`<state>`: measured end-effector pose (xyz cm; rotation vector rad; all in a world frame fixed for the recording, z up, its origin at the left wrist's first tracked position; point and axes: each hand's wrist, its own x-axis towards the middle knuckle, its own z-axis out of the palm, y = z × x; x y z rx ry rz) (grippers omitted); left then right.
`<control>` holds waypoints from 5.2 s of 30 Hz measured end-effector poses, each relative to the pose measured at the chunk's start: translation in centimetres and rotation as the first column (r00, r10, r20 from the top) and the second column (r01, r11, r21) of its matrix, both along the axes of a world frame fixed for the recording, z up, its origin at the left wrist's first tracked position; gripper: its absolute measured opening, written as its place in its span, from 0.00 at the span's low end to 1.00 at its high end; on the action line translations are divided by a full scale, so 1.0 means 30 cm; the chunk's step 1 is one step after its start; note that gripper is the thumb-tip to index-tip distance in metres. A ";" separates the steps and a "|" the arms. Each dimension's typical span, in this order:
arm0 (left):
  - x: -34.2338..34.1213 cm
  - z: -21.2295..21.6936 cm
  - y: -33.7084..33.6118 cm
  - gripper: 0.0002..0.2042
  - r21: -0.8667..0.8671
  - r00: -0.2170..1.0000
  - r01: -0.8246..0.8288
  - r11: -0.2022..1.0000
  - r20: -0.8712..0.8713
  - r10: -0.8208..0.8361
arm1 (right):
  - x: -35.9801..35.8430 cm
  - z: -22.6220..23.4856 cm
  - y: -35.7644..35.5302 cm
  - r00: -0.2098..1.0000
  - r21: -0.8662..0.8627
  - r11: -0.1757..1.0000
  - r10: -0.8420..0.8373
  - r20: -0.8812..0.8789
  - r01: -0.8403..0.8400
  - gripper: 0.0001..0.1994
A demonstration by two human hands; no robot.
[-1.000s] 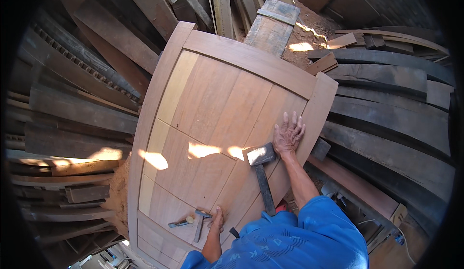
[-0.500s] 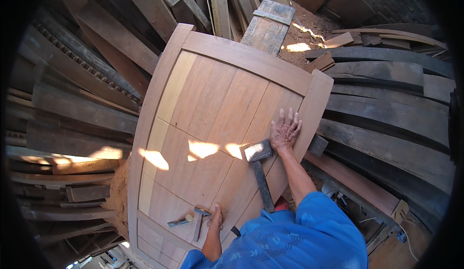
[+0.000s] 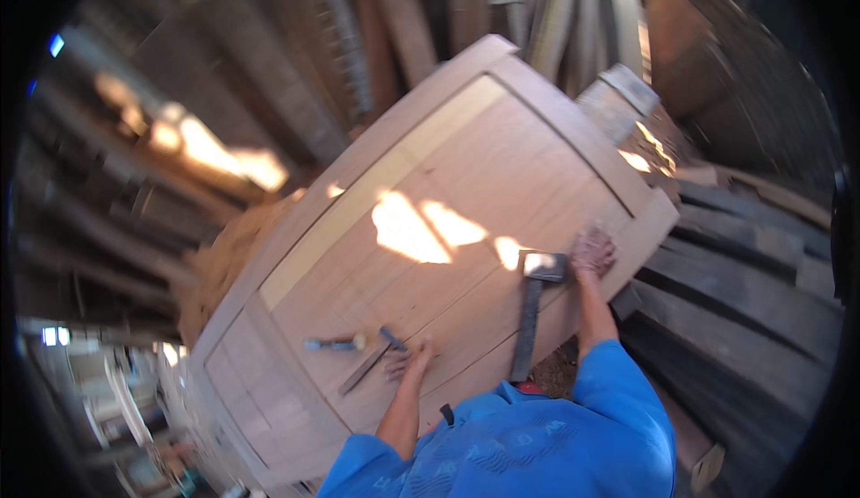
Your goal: The person assembles a wooden door by fitting panels into a frame. They use a mallet to tap the panels into place and a chisel to adjust the joints. The person also uses a small wooden block as a buffer while hammering.
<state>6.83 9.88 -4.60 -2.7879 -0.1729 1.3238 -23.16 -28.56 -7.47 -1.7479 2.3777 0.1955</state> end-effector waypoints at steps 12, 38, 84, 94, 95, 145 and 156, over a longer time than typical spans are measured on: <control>-0.081 0.210 0.118 0.66 -0.331 0.973 0.226 0.916 0.115 -0.199 | 0.154 0.140 0.497 0.863 -0.004 0.904 0.409 0.295 -0.427 0.46; -0.266 0.152 0.600 0.61 -0.511 0.624 0.772 0.378 0.494 -0.606 | 0.220 0.130 0.572 0.943 0.227 0.917 0.333 0.019 -0.328 0.32; 0.570 0.191 1.092 0.52 -0.387 0.344 0.907 0.168 0.445 -0.827 | 0.650 0.391 1.850 0.765 -0.066 0.971 0.221 0.605 -0.229 0.19; 0.549 0.153 1.103 0.56 -0.487 0.543 0.808 0.331 0.400 -0.738 | 0.725 0.181 1.460 0.634 -0.010 0.741 0.581 0.511 -0.671 0.22; 0.532 0.206 1.105 0.56 -0.495 0.595 0.772 0.399 0.343 -0.727 | 0.650 0.139 1.369 0.602 -0.098 0.687 0.689 0.404 -0.720 0.16; 1.192 0.077 0.416 0.42 -0.334 0.706 0.549 0.766 0.676 -0.211 | 2.759 0.653 0.535 -0.098 -0.176 -0.070 0.983 0.155 -0.982 0.23; 1.207 0.054 0.422 0.43 -0.338 0.782 0.523 0.783 0.555 -0.282 | 3.176 0.372 0.639 -0.245 0.214 -0.252 0.968 0.058 -0.944 0.21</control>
